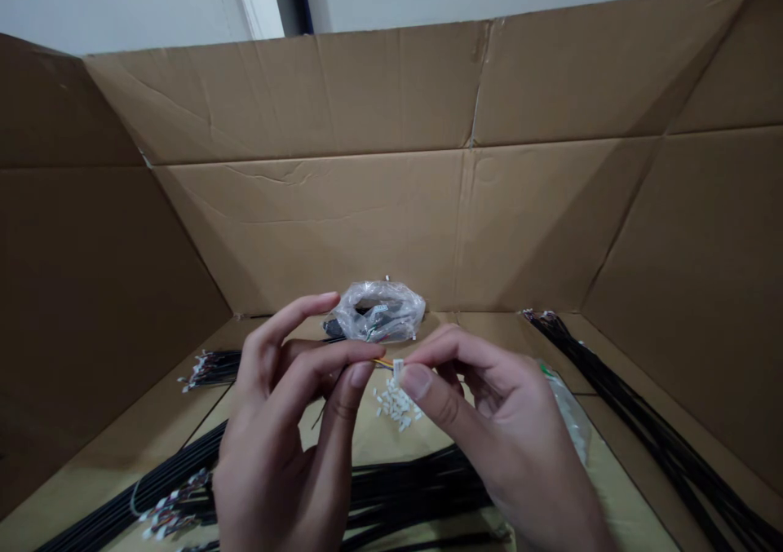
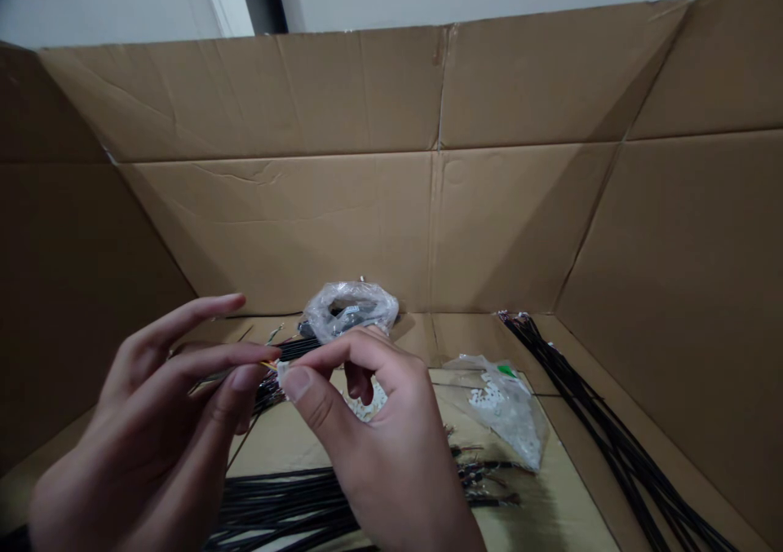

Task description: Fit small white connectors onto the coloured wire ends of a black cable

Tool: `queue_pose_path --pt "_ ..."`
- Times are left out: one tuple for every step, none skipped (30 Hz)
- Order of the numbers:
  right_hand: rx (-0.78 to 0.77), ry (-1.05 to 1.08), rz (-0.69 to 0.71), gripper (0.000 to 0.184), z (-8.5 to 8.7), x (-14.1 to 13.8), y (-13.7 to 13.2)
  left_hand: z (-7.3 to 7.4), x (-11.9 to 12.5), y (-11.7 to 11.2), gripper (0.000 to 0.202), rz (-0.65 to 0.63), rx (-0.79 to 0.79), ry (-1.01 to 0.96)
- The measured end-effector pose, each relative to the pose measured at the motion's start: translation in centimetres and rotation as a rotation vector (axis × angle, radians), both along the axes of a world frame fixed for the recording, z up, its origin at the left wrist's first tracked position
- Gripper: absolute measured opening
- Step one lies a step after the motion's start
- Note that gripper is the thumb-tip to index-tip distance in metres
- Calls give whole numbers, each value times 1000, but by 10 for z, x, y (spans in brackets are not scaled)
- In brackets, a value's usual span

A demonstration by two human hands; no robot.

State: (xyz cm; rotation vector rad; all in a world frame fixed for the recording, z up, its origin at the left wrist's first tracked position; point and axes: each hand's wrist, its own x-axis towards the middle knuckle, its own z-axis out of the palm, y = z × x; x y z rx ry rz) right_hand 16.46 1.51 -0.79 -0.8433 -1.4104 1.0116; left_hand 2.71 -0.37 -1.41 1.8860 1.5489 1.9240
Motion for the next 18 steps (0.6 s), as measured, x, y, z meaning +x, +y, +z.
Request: queue_pose_path --pt "1 -2 -2 20 1 0 0 0 0 0 22 7 0 7" --pt "1 -4 -2 20 1 0 1 0 -1 0 22 11 0 15" --pt "1 -5 -4 20 1 0 1 0 -3 -1 22 8 -2 24" --pt "4 -3 -4 20 2 0 1 0 -4 -1 23 2 -5 34" --pt "5 -1 -2 20 1 0 1 0 -6 -2 23 -6 -9 45" --pt "10 2 0 19 1 0 1 0 -9 -2 23 -15 -11 56" --pt "15 7 2 18 1 0 1 -1 -11 -3 22 -26 -21 62" --pt "21 10 3 18 0 0 1 -1 -13 -3 22 -40 -25 72" --pt "26 12 3 17 0 0 0 -1 -14 -3 22 -54 -38 74" --pt "28 14 1 17 -1 0 0 -1 -16 -2 22 -69 -48 75" --pt "29 16 0 18 -1 0 0 0 -17 -2 22 -86 -57 75" --pt "30 19 2 18 -1 0 0 0 -17 -1 22 -98 -61 75" --pt "28 19 4 18 -1 1 1 0 -18 -1 21 -107 -65 80" --pt "28 21 5 18 -2 1 1 -1 -18 -1 20 -109 -65 84" --pt "26 23 5 18 -2 2 2 -1 -18 0 19 -104 -65 84" --pt "27 24 7 19 -2 2 3 -1 -18 0 18 -96 -65 84" --pt "29 26 8 19 -2 2 3 -1 -18 -1 16 -90 -69 76" --pt "36 30 10 19 -2 3 4 -1 -18 -1 14 -85 -69 64"
